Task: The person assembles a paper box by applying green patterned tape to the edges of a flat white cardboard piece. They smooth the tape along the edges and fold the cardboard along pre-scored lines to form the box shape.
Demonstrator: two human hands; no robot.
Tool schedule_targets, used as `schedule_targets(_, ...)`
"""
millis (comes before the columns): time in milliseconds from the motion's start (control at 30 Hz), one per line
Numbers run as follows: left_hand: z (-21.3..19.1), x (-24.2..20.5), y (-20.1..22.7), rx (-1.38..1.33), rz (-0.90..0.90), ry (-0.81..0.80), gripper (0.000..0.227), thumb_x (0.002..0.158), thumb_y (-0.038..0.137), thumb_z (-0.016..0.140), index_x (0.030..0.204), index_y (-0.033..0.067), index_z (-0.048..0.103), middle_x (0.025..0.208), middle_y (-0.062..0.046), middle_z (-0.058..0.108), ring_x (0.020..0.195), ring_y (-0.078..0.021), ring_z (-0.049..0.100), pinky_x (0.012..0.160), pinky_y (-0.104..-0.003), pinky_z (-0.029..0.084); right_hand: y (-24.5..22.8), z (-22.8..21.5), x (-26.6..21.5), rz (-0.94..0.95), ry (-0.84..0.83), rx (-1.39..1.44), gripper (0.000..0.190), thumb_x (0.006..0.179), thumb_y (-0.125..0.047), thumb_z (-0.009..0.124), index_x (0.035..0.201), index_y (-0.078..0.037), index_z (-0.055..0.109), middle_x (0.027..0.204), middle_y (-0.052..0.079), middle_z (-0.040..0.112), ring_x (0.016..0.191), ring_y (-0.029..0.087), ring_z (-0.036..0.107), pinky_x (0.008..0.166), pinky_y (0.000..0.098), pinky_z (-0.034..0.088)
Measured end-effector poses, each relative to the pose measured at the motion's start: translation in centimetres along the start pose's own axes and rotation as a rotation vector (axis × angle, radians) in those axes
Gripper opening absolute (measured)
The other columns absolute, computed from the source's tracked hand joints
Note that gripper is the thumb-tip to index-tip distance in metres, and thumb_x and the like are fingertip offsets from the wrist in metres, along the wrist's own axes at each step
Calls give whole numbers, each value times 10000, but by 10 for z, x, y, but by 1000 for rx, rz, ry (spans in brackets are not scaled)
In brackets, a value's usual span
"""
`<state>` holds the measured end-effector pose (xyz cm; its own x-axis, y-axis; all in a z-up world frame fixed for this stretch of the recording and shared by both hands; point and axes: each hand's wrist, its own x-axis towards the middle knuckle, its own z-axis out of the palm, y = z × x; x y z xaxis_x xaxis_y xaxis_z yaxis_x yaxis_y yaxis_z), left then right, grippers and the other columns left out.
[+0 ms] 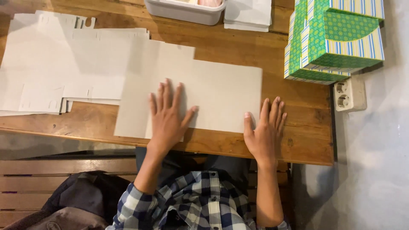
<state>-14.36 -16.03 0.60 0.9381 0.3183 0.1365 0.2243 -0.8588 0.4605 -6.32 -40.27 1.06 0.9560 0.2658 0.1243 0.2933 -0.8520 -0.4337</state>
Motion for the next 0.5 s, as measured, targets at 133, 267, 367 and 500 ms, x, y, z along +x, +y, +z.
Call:
schedule_targets(133,-5,-9,-5,15,-54,37,754,1009,579,495,1568,81,396,1626,-289,258,1537,-435,172,1201,-639,17,1,-5,-2,-12,91,85,581,1009,-349,564,1459,16,541,1605,282,342,1510,446,257,1223,581,140)
schedule_targets(267,6,-3,8,-21,33,74,694,980,474,602,1506,40,469,1612,-322,264,1516,-476,204,1165,-705,58,5,-3,-4,-48,154,164,452,988,-276,617,1376,-49,653,1551,247,456,1479,438,342,1210,586,180)
schedule_targets(367,15,7,39,-87,223,12,690,959,431,644,1505,49,467,1623,-280,286,1515,-452,235,1166,-712,86,0,-10,-5,-55,155,147,380,975,-226,638,1313,-64,701,1506,252,510,1448,449,393,1200,582,217)
schedule_targets(500,41,8,60,-142,343,-30,720,960,512,602,1537,113,437,1660,-193,270,1548,-380,206,1190,-693,50,-2,-12,-5,-44,158,158,369,978,-245,636,1315,-114,707,1509,218,519,1449,411,405,1211,554,215)
